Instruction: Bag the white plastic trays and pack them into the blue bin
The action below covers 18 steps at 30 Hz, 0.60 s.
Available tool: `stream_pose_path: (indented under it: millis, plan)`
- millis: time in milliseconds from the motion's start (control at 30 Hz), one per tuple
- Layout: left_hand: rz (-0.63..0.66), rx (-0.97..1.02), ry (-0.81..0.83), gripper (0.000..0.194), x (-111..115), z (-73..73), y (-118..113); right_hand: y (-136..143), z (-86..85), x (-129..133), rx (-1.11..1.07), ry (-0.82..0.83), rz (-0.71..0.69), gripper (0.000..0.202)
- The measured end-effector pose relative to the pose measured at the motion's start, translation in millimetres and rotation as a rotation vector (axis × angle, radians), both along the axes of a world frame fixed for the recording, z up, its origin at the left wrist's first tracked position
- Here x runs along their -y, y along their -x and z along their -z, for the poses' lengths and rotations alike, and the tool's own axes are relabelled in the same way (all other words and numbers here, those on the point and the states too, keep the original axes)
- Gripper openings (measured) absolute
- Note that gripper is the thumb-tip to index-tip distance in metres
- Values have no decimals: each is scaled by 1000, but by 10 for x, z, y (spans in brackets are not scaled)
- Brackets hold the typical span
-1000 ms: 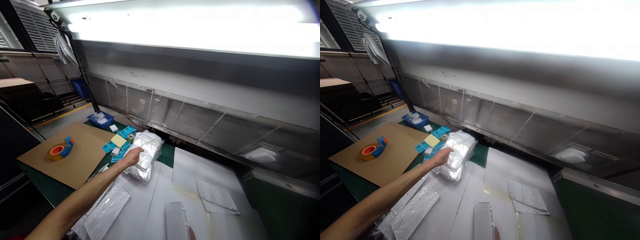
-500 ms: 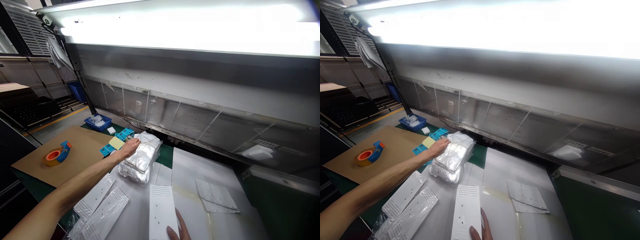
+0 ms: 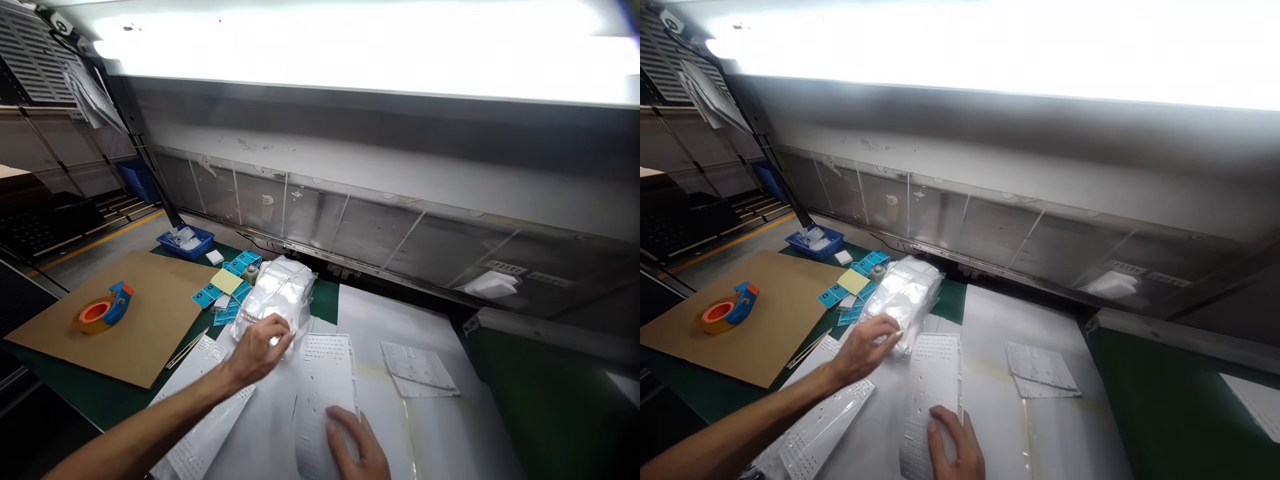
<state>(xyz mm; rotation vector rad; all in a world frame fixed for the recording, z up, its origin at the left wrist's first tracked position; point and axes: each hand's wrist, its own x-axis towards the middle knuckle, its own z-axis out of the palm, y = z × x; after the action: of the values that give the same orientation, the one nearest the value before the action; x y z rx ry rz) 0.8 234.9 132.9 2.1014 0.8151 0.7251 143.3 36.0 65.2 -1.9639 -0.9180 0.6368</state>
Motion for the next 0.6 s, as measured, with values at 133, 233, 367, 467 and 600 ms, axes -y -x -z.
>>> stream_pose_path:
  millis: [133, 233, 367, 467, 600]
  plan:
    - [1, 184, 758, 32, 543, 242, 64, 216, -291, -138, 140, -11, -74, 30]
    - [-88, 254, 839, 28, 746, 355, 127, 292, -402, -168, 192, 22, -118, 30]
    - [-218, 283, 795, 24, 895, 373, 200, 336, -444, -146, 217, 38, -165, 32]
    - [-189, 402, 978, 25, 1012, 351, 204, 367, -450, -142, 175, 40, -200, 30]
    - [-77, 629, 1312, 23, 1140, 331, 205, 378, -428, -111, 112, 84, -298, 28]
